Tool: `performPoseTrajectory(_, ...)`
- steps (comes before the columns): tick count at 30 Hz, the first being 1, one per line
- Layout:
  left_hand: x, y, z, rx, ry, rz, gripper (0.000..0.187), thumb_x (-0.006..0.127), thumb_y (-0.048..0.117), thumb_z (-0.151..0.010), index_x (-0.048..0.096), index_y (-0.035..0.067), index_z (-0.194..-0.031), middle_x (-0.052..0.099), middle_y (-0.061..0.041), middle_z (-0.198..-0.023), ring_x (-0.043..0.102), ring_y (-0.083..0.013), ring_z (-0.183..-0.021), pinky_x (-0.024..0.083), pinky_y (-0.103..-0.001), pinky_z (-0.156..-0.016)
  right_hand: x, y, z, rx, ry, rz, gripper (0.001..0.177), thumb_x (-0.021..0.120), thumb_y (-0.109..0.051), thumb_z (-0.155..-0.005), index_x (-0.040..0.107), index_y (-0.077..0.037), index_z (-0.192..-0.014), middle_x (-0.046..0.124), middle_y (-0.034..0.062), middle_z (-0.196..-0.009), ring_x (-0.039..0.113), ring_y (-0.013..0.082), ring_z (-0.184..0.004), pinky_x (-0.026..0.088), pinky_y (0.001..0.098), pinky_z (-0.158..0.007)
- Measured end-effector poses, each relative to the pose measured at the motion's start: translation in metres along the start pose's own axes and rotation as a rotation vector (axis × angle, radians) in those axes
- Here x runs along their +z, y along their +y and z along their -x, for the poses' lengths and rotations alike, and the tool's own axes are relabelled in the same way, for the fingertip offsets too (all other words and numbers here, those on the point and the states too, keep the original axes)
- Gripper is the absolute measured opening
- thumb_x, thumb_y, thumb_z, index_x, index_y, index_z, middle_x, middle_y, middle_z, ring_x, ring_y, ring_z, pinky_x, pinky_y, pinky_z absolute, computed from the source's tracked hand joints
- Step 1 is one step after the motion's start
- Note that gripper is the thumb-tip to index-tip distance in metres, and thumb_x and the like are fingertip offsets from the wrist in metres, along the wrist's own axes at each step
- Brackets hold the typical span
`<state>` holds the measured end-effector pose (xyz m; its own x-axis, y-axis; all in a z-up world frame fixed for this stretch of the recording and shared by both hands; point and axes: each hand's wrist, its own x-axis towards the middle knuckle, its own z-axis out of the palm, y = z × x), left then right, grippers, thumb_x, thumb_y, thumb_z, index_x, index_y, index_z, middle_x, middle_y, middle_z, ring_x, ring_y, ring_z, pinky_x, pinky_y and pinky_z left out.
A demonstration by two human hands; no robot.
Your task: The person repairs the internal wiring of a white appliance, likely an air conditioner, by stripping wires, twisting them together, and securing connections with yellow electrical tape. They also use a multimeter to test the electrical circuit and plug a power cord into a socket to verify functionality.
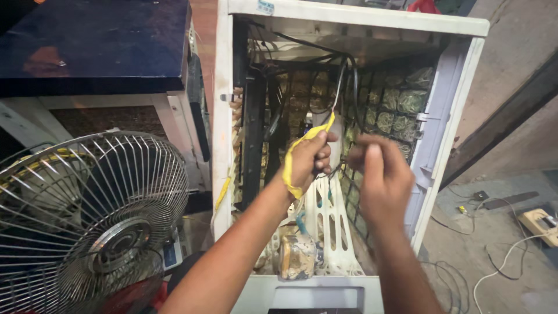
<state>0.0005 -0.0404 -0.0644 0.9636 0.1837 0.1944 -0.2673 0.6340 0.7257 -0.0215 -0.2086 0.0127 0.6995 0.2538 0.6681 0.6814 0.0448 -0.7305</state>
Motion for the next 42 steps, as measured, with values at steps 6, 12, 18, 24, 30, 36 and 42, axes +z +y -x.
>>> performPoseTrajectory(6,0.021,0.019,0.009,-0.151,-0.189,0.527,0.025,0.048,0.034,-0.112,0.059,0.013,-0.106,0.037,0.008,-0.066,0.035,-0.0054,-0.053,0.037,-0.026,-0.059,0.027,0.077,-0.057,0.516,-0.447,-0.944,0.044,0.052,-0.026,-0.099,0.052,-0.011,-0.141,0.077,0.0054,-0.111,0.071,0.0204,-0.076,0.059,0.0316,-0.063)
performPoseTrajectory(12,0.031,0.033,0.018,-0.131,0.075,0.191,0.024,0.057,0.031,-0.107,0.069,0.010,-0.100,0.045,0.008,-0.065,0.043,-0.0054,-0.054,0.040,-0.026,-0.055,0.036,0.111,-0.064,0.476,-0.395,-0.785,0.024,0.061,-0.026,-0.107,0.065,-0.002,-0.113,0.068,0.0057,-0.092,0.065,0.0154,-0.078,0.056,0.0300,-0.068)
performPoseTrajectory(18,0.027,0.053,0.026,0.869,0.355,-1.384,0.016,0.073,0.021,-0.096,0.076,0.005,-0.093,0.073,-0.015,-0.086,0.070,-0.0304,-0.076,0.053,-0.037,-0.067,0.010,0.106,-0.064,0.089,-0.325,0.087,0.029,0.062,-0.026,-0.110,0.062,-0.004,-0.091,0.053,0.0028,-0.079,0.047,0.0098,-0.073,0.039,0.0278,-0.062)
performPoseTrajectory(24,0.038,0.033,0.012,0.640,0.542,-1.127,0.017,0.080,0.022,-0.084,0.077,0.007,-0.091,0.074,-0.012,-0.078,0.072,-0.0268,-0.069,0.053,-0.035,-0.063,0.006,0.054,-0.049,0.630,-0.345,-0.673,0.026,0.062,-0.030,-0.102,0.057,-0.014,-0.082,0.043,-0.0080,-0.054,0.040,0.0066,-0.043,0.034,0.0271,-0.041)
performPoseTrajectory(30,0.019,0.013,0.000,0.237,0.514,-0.754,0.025,0.074,0.024,-0.090,0.076,0.005,-0.106,0.071,-0.003,-0.070,0.066,-0.0151,-0.063,0.053,-0.031,-0.059,-0.022,-0.011,-0.020,0.502,-0.613,-0.096,0.036,0.063,-0.030,-0.100,0.065,-0.004,-0.075,0.052,-0.0050,-0.059,0.042,0.0064,-0.051,0.032,0.0265,-0.045)
performPoseTrajectory(36,0.031,0.006,0.016,0.431,0.234,-0.786,0.027,0.062,0.022,-0.103,0.071,0.000,-0.114,0.074,-0.007,-0.085,0.068,-0.0129,-0.075,0.056,-0.030,-0.069,-0.014,-0.043,0.012,0.141,-0.523,0.322,0.033,0.068,-0.027,-0.097,0.072,-0.001,-0.077,0.062,0.0048,-0.063,0.055,0.0168,-0.058,0.044,0.0356,-0.053)
performPoseTrajectory(42,0.040,0.035,0.084,0.881,0.208,-1.454,0.038,0.062,0.001,-0.084,0.063,-0.002,-0.123,0.067,-0.021,-0.106,0.062,-0.0413,-0.103,0.050,-0.050,-0.088,-0.023,-0.018,0.005,-0.369,-0.086,0.510,0.018,0.074,-0.015,-0.093,0.069,-0.003,-0.105,0.070,0.0130,-0.104,0.069,0.0307,-0.098,0.054,0.0404,-0.089)
